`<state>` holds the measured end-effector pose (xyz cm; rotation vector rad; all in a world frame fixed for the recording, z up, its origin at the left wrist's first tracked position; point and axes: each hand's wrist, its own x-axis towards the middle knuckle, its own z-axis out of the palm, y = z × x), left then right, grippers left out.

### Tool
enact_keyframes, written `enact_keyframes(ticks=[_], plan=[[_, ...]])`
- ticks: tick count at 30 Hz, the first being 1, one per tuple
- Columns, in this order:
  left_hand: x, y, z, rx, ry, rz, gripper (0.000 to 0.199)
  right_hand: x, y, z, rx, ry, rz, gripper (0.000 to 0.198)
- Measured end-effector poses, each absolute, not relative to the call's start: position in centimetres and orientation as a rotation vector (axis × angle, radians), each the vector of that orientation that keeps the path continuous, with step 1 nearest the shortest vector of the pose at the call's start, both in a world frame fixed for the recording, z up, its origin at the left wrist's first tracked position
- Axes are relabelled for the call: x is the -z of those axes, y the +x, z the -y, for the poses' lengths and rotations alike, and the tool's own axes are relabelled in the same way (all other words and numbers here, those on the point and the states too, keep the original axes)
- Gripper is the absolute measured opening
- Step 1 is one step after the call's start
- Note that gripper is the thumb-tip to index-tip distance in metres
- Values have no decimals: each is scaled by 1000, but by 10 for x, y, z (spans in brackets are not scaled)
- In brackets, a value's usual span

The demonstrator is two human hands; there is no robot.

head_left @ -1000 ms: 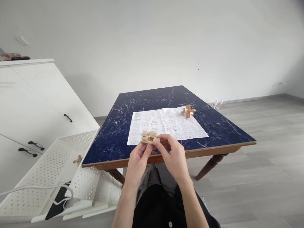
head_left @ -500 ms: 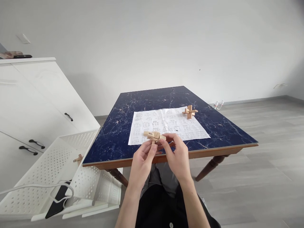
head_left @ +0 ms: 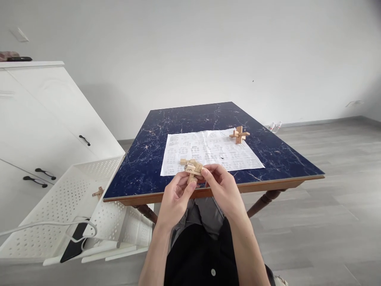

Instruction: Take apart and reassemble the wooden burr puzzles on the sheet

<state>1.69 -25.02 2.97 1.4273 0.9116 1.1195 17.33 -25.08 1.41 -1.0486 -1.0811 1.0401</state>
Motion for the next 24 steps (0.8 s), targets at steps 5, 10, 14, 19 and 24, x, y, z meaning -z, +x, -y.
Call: enact_keyframes(ticks=[5, 10, 14, 19, 24], plan=[[-32, 18, 251, -1122, 1434, -951, 33, -14, 173, 250, -1060, -1023, 1055, 33], [-36, 19, 252, -1187, 1447, -1035, 38, -17, 173, 253, -1108, -984, 1120, 30], [-34, 19, 252, -1208, 1486, -1046, 38, -19, 171, 255, -1112, -973, 1138, 28], [-30, 21, 253, -1206, 1521, -1026, 36, -21, 174, 258, -1079, -1031, 1136, 31], [-25, 20, 252, -1196, 1544, -1056, 38, -18, 176, 257, -1074, -1080, 1141, 34]])
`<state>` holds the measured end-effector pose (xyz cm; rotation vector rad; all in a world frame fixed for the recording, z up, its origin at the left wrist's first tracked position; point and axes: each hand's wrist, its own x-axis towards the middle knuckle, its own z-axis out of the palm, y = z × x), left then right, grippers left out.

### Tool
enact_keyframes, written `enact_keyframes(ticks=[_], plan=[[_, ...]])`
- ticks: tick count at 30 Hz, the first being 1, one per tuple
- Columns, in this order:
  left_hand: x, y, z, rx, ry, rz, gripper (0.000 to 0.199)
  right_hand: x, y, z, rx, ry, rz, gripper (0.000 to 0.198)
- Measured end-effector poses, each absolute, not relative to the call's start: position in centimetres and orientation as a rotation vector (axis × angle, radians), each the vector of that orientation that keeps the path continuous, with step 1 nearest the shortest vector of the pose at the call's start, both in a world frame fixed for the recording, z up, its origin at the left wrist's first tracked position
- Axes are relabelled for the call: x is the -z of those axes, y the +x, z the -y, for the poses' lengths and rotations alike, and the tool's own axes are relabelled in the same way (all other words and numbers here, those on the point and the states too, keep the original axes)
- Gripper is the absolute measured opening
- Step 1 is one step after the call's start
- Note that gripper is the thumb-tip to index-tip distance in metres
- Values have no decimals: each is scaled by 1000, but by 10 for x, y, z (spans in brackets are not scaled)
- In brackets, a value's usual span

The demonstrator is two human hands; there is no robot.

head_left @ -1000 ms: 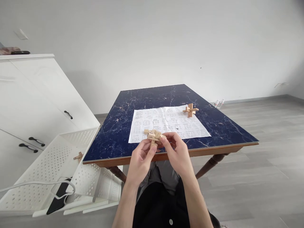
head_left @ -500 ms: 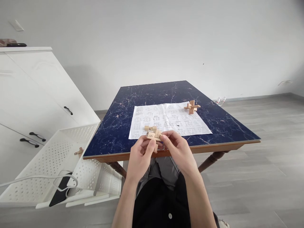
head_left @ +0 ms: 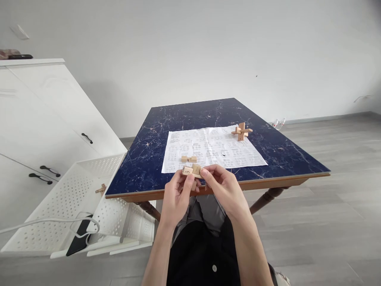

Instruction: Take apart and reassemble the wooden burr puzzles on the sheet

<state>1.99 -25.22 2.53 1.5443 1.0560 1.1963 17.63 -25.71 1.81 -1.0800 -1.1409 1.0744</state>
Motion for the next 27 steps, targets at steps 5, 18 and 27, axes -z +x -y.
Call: enact_keyframes(ticks=[5, 18, 27], plan=[[-21, 21, 251, -1216, 1536, -1076, 38, -14, 177, 254, -1080, -1081, 1134, 36], [-32, 17, 241, -1073, 1300, -1127, 57, -5, 168, 236, -1321, -999, 961, 47], [-28, 16, 239, -1000, 1243, -1135, 47, -2, 169, 237, -1393, -946, 934, 46]])
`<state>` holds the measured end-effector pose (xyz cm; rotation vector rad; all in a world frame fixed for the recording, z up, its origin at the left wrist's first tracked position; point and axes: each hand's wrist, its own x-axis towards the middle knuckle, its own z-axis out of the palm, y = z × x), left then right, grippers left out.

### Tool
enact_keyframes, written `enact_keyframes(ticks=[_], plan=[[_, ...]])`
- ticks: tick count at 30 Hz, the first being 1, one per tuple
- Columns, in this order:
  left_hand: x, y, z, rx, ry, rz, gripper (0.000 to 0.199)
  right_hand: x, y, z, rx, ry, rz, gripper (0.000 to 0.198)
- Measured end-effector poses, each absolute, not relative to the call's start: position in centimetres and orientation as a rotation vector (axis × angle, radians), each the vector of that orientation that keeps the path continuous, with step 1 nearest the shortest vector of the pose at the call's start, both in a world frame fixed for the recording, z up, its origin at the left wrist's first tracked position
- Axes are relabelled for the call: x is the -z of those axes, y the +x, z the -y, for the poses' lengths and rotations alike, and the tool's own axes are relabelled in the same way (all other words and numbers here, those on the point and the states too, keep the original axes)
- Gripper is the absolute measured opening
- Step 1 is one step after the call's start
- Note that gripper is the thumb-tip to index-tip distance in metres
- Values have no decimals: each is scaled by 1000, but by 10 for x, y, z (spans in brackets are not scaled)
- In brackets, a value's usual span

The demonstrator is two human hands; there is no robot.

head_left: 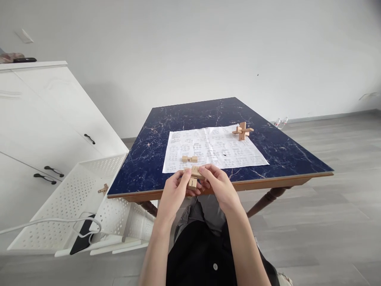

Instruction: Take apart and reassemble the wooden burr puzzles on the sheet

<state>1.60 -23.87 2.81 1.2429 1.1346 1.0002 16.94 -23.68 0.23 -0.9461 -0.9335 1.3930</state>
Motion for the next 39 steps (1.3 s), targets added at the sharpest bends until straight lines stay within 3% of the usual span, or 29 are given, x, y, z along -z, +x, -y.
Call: enact_keyframes(ticks=[10, 39], plan=[[-34, 24, 245, -1061, 1196, -1119, 42, -4, 165, 242, -1509, -833, 977, 44], [-31, 23, 250, -1147, 1369, -1125, 37, -7, 164, 245, -1420, -825, 1033, 39]])
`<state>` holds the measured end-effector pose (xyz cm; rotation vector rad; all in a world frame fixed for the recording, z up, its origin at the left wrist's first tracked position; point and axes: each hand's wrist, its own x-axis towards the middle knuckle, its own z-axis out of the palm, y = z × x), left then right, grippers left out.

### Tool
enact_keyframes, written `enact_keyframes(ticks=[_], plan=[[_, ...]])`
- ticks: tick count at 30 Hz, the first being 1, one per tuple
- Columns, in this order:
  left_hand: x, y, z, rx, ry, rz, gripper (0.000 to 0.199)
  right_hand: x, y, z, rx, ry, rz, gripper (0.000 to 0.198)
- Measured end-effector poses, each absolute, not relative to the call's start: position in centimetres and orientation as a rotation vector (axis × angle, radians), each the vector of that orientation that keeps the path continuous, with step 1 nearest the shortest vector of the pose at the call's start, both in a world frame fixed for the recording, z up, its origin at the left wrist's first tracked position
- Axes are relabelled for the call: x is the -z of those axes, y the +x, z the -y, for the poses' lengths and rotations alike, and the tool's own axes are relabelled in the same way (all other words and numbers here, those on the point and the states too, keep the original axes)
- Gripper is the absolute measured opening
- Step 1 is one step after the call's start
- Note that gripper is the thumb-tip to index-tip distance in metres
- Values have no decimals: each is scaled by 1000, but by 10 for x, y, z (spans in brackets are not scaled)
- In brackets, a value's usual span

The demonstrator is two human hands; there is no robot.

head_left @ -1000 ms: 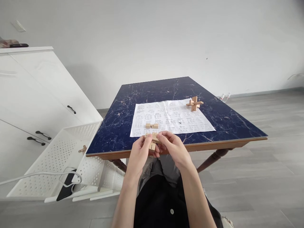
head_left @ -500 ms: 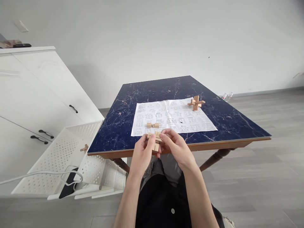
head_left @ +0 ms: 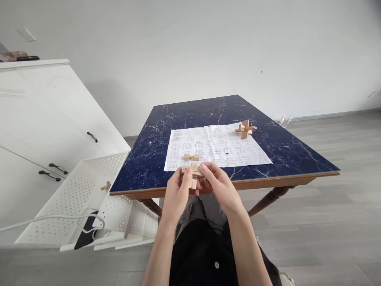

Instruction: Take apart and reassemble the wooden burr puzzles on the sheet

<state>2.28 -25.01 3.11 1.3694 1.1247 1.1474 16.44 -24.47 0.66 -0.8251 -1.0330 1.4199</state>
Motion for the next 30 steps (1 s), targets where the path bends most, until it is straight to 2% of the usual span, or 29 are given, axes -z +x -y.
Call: enact_keyframes(ticks=[4, 8, 10, 14, 20, 22, 24, 26, 30], plan=[[-27, 9, 244, -1235, 1243, -1172, 41, 5, 169, 241, -1115, -1020, 1153, 44], [-28, -4, 242, -1298, 1101, -1141, 38, 19, 171, 221, -604, -1428, 1412, 32], [-29, -6, 244, -1302, 1066, -1121, 40, 24, 168, 206, -502, -1459, 1463, 26], [-31, -6, 246, -1290, 1031, -1068, 35, 32, 155, 175, -419, -1491, 1568, 28], [-33, -6, 248, -1290, 1032, -1050, 33, 22, 158, 169, -471, -1490, 1626, 10], [-38, -7, 250, -1258, 1041, -1046, 35, 12, 166, 183, -545, -1456, 1630, 15], [-45, -6, 254, -1210, 1069, -1051, 43, 2, 173, 203, -646, -1400, 1616, 30], [-54, -4, 258, -1173, 1107, -1060, 52, -7, 181, 224, -886, -1269, 1487, 38], [-65, 3, 265, -1174, 1168, -1086, 71, -17, 194, 251, -1130, -1124, 1317, 40]])
